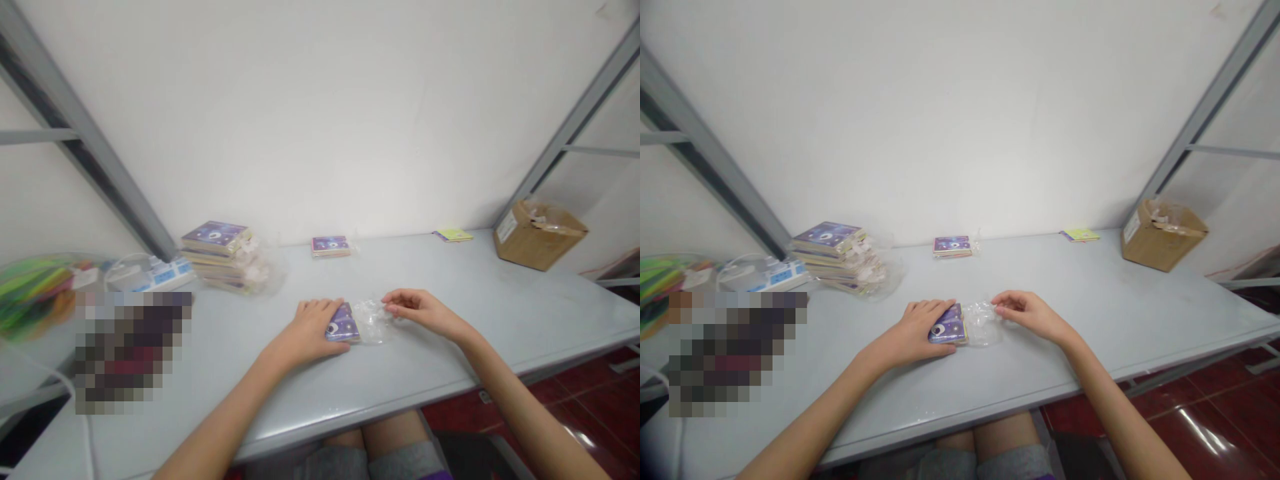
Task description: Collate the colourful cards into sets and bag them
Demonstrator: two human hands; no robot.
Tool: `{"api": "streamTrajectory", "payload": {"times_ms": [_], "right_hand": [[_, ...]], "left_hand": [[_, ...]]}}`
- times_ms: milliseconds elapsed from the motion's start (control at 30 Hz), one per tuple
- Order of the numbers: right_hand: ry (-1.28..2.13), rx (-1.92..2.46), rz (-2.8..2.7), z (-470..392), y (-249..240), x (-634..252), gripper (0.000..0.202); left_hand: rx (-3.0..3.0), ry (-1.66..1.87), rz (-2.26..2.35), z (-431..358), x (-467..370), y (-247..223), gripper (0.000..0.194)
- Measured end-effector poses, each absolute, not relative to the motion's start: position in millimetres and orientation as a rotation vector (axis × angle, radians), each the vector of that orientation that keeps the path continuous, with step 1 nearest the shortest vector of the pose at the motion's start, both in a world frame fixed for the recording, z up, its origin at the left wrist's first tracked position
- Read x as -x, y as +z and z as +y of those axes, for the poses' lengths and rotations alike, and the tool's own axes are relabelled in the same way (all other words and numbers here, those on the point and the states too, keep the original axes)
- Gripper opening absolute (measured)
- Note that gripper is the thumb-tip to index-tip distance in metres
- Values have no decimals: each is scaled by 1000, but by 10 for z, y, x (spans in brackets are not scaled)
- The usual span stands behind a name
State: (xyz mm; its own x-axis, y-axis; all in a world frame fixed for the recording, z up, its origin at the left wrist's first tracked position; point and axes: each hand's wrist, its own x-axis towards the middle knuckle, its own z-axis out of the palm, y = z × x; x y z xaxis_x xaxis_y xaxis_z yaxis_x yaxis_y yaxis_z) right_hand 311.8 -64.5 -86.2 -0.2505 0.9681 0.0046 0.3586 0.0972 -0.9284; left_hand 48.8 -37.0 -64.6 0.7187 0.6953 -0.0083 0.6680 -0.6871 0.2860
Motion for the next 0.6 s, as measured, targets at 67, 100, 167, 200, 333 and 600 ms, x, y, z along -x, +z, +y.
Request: {"api": "streamTrajectory", "payload": {"times_ms": [67, 100, 167, 200, 333, 600], "right_hand": [[1181, 1242, -1633, -623, -841, -3009, 32], [1179, 1224, -1586, -603, -841, -2979, 31], [1192, 1191, -1449, -534, -856, -2956, 28], [1226, 1161, -1358, -484, -866, -2957, 26], [1541, 900, -887, -218, -906, -2959, 14], [1777, 475, -349, -20, -1068, -2966, 7]], "left_hand": [[-2654, 153, 1076, -373, -488, -645, 73], [-2651, 155, 1075, -374, -488, -644, 73], [-2648, 158, 1072, -375, -488, -647, 73], [-2647, 161, 1072, -375, -489, -652, 73], [-2648, 206, 1074, -360, -487, -686, 74], [-2649, 529, 1204, -290, -464, -693, 74]]}}
